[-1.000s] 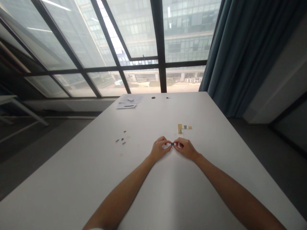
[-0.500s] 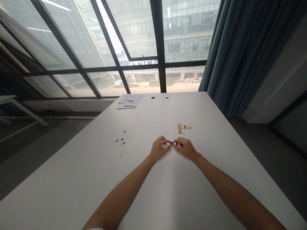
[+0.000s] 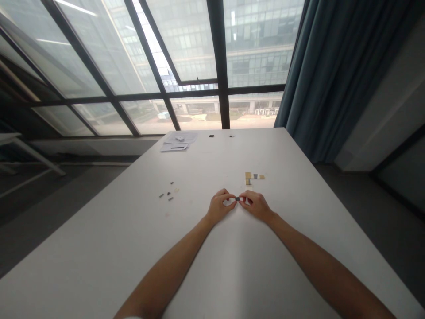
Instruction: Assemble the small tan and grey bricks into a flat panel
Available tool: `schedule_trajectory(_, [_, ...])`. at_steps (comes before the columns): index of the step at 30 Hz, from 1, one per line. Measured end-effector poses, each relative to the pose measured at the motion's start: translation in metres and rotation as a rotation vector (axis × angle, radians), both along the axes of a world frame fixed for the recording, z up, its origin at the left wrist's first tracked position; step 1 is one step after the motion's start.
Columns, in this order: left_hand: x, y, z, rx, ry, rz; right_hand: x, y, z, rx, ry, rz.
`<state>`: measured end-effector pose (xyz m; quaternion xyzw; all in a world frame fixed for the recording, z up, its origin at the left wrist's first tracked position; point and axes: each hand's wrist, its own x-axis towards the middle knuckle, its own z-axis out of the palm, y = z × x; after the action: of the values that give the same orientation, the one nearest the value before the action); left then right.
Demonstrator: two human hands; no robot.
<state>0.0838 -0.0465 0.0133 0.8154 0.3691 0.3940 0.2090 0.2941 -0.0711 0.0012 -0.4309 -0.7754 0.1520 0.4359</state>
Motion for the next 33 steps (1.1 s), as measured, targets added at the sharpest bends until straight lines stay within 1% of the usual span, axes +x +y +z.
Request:
schedule_trajectory(9, [-0.001,-0.001,0.000,0.005,-0.002,-0.025,-0.002,0.002,-0.003,-0.026,0.005,0.022])
schedule_trajectory(15, [-0.001,0.001,-0.002,0.007,-0.011,-0.049,-0.001,0.001,-0.003,-0.054,0.029,0.020])
schedule_trajectory(22, [-0.002,0.005,-0.009,-0.003,-0.024,-0.001,0.000,0.003,-0.009,-0.067,0.052,-0.006])
schedule_trajectory(29, [-0.002,0.005,-0.008,-0.031,-0.035,-0.036,0.000,0.003,-0.008,-0.062,0.055,-0.016])
schedule_trajectory(33, [-0.002,0.005,-0.009,-0.032,-0.032,-0.073,0.001,0.005,-0.011,-0.048,0.067,-0.024])
